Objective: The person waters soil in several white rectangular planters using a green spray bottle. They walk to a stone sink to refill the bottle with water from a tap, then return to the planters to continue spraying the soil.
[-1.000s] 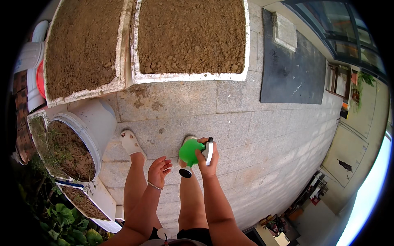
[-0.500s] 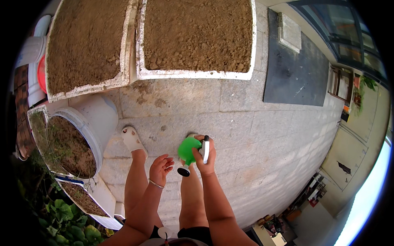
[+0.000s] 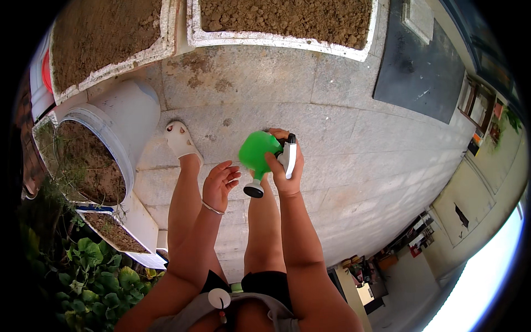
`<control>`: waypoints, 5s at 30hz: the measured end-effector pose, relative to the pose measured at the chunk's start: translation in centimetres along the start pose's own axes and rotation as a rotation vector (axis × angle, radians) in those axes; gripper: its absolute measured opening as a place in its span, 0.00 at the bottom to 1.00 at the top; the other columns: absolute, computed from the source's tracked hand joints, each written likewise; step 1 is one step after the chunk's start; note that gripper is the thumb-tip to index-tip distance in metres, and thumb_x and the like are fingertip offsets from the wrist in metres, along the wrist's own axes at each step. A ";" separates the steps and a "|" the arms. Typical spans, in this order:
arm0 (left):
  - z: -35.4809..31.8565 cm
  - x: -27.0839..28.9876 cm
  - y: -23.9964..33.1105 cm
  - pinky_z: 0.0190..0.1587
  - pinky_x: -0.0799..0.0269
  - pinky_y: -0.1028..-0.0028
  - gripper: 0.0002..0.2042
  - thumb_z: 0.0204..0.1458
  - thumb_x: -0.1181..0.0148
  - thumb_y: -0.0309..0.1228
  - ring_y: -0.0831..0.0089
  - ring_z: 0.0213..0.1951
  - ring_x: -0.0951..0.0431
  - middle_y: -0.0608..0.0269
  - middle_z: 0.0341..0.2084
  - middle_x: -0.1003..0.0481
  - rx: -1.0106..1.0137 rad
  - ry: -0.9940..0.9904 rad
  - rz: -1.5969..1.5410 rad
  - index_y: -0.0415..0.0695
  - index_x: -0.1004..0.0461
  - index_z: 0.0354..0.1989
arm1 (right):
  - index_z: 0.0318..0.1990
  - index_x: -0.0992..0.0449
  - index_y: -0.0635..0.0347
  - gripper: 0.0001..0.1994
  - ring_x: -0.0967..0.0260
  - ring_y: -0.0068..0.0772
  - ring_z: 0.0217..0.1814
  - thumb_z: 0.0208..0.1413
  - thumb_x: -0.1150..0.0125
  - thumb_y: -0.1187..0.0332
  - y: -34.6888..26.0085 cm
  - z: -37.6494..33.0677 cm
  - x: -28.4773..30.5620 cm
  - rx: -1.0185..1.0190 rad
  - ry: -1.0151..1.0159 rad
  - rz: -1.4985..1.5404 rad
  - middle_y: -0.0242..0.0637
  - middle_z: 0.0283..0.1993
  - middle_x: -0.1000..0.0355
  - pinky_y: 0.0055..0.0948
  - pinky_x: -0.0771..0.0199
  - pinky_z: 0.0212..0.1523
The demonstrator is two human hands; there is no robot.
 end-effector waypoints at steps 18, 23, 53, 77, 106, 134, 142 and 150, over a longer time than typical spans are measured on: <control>0.8 -1.0 -0.1 0.46 0.30 0.72 0.21 0.59 0.44 0.46 0.73 0.44 0.25 0.63 0.43 0.25 0.329 -0.771 -0.639 0.45 0.31 0.54 | 0.51 0.32 0.57 0.27 0.37 0.43 0.63 0.38 0.36 0.79 -6.1 -3.0 -0.2 0.003 -0.023 0.264 0.45 0.56 0.32 0.46 0.51 0.70; -0.3 -0.7 -0.4 0.54 0.30 0.64 0.25 0.60 0.47 0.45 0.65 0.51 0.26 0.57 0.49 0.26 0.191 -0.621 -0.513 0.40 0.35 0.59 | 0.56 0.33 0.58 0.32 0.38 0.44 0.66 0.38 0.30 0.74 -7.0 -3.7 -0.4 0.014 -0.141 0.246 0.48 0.60 0.33 0.45 0.54 0.73; -0.7 0.1 1.4 0.57 0.31 0.66 0.31 0.51 0.38 0.24 0.66 0.53 0.26 0.59 0.52 0.28 -0.011 -0.495 -0.593 0.42 0.42 0.65 | 0.49 0.22 0.63 0.16 0.38 0.22 0.40 0.51 0.33 0.77 -11.6 -3.6 2.7 -0.046 0.053 -0.233 0.32 0.43 0.29 0.22 0.36 0.45; -0.3 -0.1 2.6 0.67 0.43 0.61 0.47 0.39 0.36 0.18 0.62 0.62 0.35 0.62 0.61 0.35 -0.086 -0.629 -0.605 0.47 0.53 0.72 | 0.46 0.21 0.62 0.17 0.32 0.32 0.47 0.46 0.34 0.83 -13.9 -3.8 2.4 0.105 -0.049 -0.382 0.38 0.45 0.26 0.27 0.33 0.49; 0.2 1.3 0.3 0.52 0.28 0.64 0.18 0.56 0.46 0.35 0.64 0.47 0.23 0.56 0.44 0.23 0.261 -0.474 -0.625 0.37 0.30 0.52 | 0.53 0.28 0.66 0.20 0.32 0.31 0.53 0.50 0.35 0.81 -13.0 -3.8 1.9 -0.076 -0.135 -0.332 0.40 0.52 0.29 0.29 0.32 0.56; 0.6 1.8 -0.6 0.48 0.25 0.66 0.17 0.59 0.48 0.37 0.66 0.42 0.21 0.56 0.40 0.22 0.319 -0.448 -0.560 0.36 0.28 0.49 | 0.54 0.29 0.66 0.18 0.34 0.25 0.50 0.55 0.37 0.77 -11.7 -3.5 2.4 -0.198 -0.071 -0.189 0.34 0.48 0.30 0.25 0.35 0.53; -0.3 0.5 0.5 0.37 0.27 0.72 0.14 0.60 0.48 0.36 0.72 0.34 0.23 0.63 0.33 0.23 0.308 -0.357 -0.564 0.37 0.27 0.44 | 0.47 0.23 0.66 0.15 0.29 0.22 0.39 0.54 0.32 0.68 -12.5 -4.0 0.8 -0.295 -0.197 -0.541 0.34 0.39 0.24 0.23 0.29 0.42; 0.1 0.7 0.4 0.37 0.26 0.72 0.14 0.60 0.49 0.36 0.72 0.33 0.22 0.62 0.32 0.23 0.368 -0.404 -0.548 0.36 0.26 0.43 | 0.46 0.24 0.64 0.17 0.29 0.33 0.33 0.49 0.29 0.70 -13.5 -2.8 1.1 -0.094 -0.475 -0.636 0.37 0.34 0.26 0.28 0.30 0.36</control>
Point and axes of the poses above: each hand's wrist, its own z-axis towards the middle knuckle, its own x-axis out of the back of the hand, y = z × x, the point moved 2 cm from there along z, towards the middle knuckle
